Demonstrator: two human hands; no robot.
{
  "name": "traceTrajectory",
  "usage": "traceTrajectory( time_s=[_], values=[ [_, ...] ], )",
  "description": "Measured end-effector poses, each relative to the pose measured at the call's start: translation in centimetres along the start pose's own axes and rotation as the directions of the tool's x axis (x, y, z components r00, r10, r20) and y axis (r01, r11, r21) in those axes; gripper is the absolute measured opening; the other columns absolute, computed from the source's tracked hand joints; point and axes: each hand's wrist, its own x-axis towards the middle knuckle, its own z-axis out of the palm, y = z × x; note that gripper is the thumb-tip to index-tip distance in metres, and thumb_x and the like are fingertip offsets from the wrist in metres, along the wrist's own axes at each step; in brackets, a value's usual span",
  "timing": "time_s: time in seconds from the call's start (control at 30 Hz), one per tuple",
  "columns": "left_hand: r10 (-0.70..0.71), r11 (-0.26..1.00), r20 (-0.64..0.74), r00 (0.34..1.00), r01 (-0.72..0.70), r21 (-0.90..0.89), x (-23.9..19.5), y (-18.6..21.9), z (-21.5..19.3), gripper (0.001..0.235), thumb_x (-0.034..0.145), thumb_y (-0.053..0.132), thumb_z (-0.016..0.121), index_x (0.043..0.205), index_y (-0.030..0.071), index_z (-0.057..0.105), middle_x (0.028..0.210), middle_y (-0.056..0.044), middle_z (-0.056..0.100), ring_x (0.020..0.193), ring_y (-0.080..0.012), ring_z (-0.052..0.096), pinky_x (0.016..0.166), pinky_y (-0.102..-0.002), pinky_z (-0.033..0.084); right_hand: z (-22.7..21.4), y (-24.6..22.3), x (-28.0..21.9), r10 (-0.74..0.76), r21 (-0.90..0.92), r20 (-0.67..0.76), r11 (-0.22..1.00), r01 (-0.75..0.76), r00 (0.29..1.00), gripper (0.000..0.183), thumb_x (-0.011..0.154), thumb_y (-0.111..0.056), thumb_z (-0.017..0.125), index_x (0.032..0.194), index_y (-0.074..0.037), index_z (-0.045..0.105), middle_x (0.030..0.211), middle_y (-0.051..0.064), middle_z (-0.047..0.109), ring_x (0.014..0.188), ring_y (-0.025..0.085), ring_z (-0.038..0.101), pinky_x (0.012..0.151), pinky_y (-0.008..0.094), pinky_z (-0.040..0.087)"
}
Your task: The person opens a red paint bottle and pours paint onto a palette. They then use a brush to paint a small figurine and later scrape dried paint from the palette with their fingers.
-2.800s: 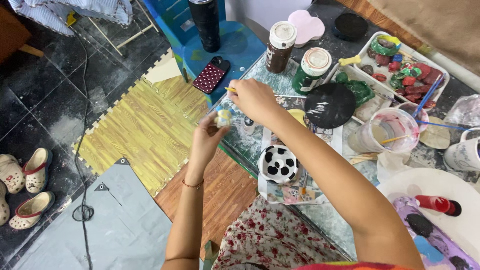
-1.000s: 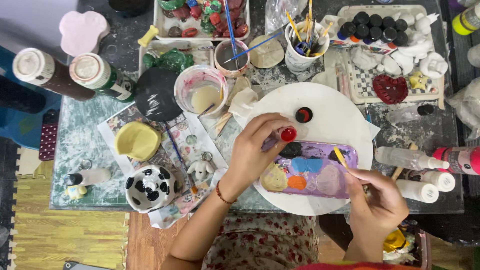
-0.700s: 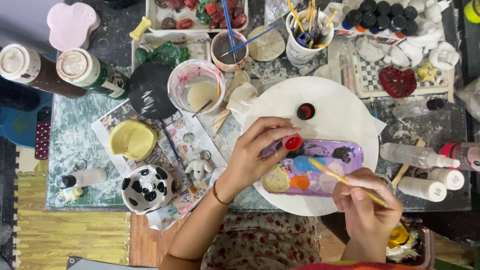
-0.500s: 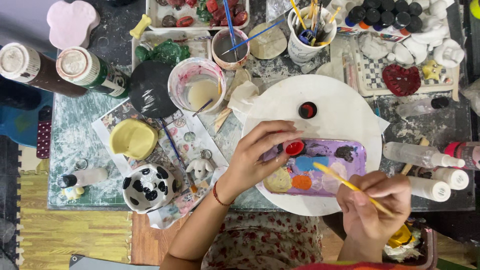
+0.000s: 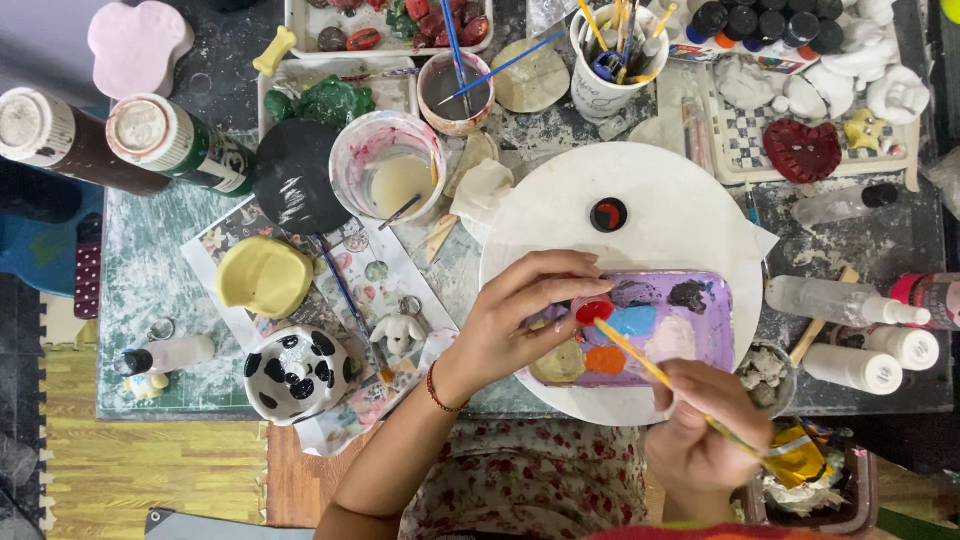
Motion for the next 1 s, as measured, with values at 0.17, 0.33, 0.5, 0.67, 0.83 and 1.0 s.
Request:
traceTrajectory(
  time_s=[0.17,0.33,0.5,0.67,0.83,1.0],
  values=[
    [0.002,1.000,-0.001,1.000,-0.002,0.002,0.1,0.2,-0.1,0.055,0.082,-0.005,0.079,0.132,0.016,0.068,0.132,-0.004,0.062,0.130,-0.0233,0.064,0.112,-0.035,0.059,0.7,0.3,-0.7,0.087,-0.033,0.001,0.996,-0.087,0.996,0.017,0.110,-0.012,0.051,0.122,0.000,0.047,0.114,0.022,0.067,0.081,0.015,0.065,0.061,0.021,0.052],
    [0.019,1.000,0.006,1.000,-0.019,0.011,0.1,0.2,-0.1,0.054,0.084,-0.006,0.079,0.133,0.016,0.068,0.132,-0.004,0.062,0.131,-0.0239,0.064,0.112,-0.035,0.059,0.6,0.5,-0.7,0.081,-0.109,0.044,0.991,-0.076,0.996,0.014,0.108,-0.007,0.053,0.118,0.002,0.050,0.110,0.025,0.066,0.095,0.028,0.070,0.074,0.031,0.057],
    [0.000,1.000,0.008,1.000,0.000,-0.001,0.0,0.2,-0.2,0.055,0.083,-0.005,0.079,0.132,0.016,0.068,0.132,-0.004,0.062,0.131,-0.0240,0.064,0.112,-0.036,0.059,0.8,0.3,-0.3,0.115,0.046,-0.033,0.993,-0.113,0.993,0.022,0.104,-0.011,0.052,0.117,0.006,0.049,0.104,0.023,0.072,0.067,0.007,0.067,0.059,0.018,0.052],
    [-0.005,1.000,0.013,1.000,0.006,-0.006,0.1,0.1,-0.1,0.055,0.082,-0.006,0.080,0.131,0.016,0.069,0.132,-0.004,0.062,0.131,-0.0239,0.064,0.112,-0.036,0.059,0.7,-0.4,0.5,0.020,-0.094,-0.011,0.995,-0.021,1.000,0.018,0.108,-0.007,0.052,0.122,0.006,0.049,0.107,0.024,0.070,0.079,0.016,0.072,0.063,0.025,0.059],
    [-0.009,1.000,0.010,1.000,0.009,-0.004,0.1,0.1,-0.1,0.055,0.081,-0.006,0.080,0.131,0.016,0.069,0.132,-0.004,0.062,0.132,-0.0240,0.064,0.112,-0.035,0.059,0.7,0.1,1.1,-0.054,-0.133,0.045,0.989,0.060,0.998,0.016,0.103,0.004,0.054,0.118,0.003,0.057,0.101,0.022,0.072,0.076,0.018,0.071,0.063,0.028,0.058],
    [-0.007,1.000,0.011,1.000,0.007,-0.002,0.1,0.1,-0.1,0.057,0.080,-0.006,0.079,0.131,0.016,0.069,0.132,-0.004,0.062,0.133,-0.0242,0.063,0.114,-0.036,0.058,0.7,0.0,0.9,0.059,-0.123,0.069,0.991,-0.050,0.996,0.028,0.093,0.016,0.053,0.117,0.004,0.062,0.102,0.025,0.073,0.066,0.015,0.066,0.057,0.024,0.052]
  ],
)
